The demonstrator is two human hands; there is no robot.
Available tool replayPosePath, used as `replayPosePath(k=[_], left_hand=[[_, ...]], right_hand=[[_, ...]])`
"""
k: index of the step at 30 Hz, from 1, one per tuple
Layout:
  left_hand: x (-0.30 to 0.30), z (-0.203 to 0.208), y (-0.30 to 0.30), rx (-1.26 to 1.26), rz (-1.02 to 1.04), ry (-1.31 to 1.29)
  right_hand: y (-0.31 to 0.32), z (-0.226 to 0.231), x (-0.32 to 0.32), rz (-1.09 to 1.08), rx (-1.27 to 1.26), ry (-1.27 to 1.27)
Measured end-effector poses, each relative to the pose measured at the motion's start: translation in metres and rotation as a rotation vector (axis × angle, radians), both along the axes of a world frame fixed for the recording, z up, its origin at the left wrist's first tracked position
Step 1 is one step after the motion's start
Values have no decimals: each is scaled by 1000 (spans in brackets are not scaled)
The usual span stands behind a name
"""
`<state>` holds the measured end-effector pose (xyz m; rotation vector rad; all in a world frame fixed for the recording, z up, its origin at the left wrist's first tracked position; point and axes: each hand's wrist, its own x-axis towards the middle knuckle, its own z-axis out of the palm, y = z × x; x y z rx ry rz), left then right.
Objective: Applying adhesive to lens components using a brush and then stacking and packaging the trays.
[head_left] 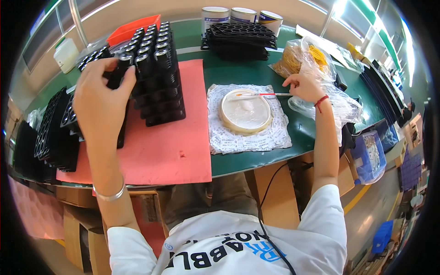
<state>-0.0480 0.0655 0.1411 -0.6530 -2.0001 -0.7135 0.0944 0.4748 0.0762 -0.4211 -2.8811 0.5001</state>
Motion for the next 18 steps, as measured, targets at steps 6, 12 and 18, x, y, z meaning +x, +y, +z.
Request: replayPosePath(k=[6,12,18], left_hand=[[45,-8,7,-32,-490,48],[33,-49,27,-229,-1021,-205],[22,-87,28,-243,-1147,-725]], right_hand=[[-7,-14,-2,8,145,25],[-10,-8,-9,101,90,193],[-24,8,-16,159,-282,458]])
